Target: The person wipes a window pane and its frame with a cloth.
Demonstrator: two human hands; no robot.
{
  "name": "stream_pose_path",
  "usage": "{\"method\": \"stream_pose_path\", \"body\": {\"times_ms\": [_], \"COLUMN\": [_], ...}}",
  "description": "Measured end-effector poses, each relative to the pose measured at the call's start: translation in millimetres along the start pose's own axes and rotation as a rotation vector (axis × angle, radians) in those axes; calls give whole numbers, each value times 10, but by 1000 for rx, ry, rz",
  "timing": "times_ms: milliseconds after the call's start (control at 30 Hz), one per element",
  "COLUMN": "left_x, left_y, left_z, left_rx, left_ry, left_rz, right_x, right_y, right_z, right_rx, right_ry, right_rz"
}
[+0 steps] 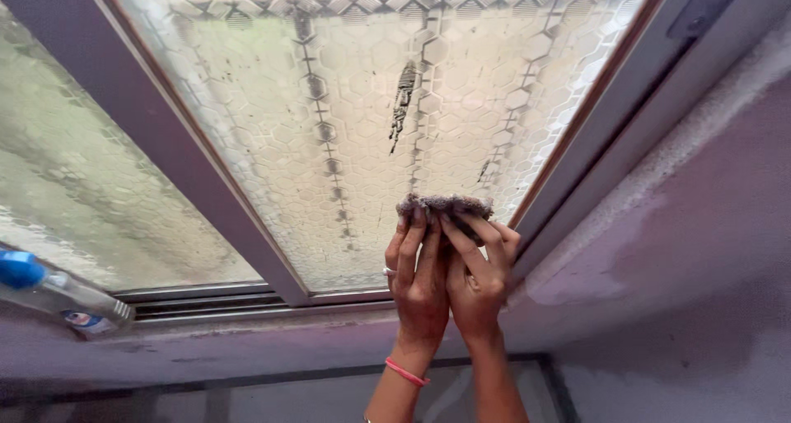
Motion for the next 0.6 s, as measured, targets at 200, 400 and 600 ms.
{"method": "stream_pose_path", "body": {"times_ms": [200, 400, 600], "left_x": [-135, -93, 0], "left_y": [28, 26, 84], "left_z": [259, 166, -28], "left_rx": [-62, -116, -140], "left_ry": [46, 30, -123], "left_rz": [-42, -78, -113], "right_x": [244, 170, -5], "right_y": [34, 267, 374], "right_z": [237, 359, 312], "right_rx": [11, -83, -136], "right_ry": [40, 3, -144], "right_rz": [109, 263, 321]}}
Point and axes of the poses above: each hand's wrist, its own y-axis away from the middle knuckle, its own x-axis out of the back of the hand, z = x × y, the point moved 9 cm from there along -y, towards the middle knuckle, and after that the axes turned 13 degrees about -y, right-handed, at the moved point
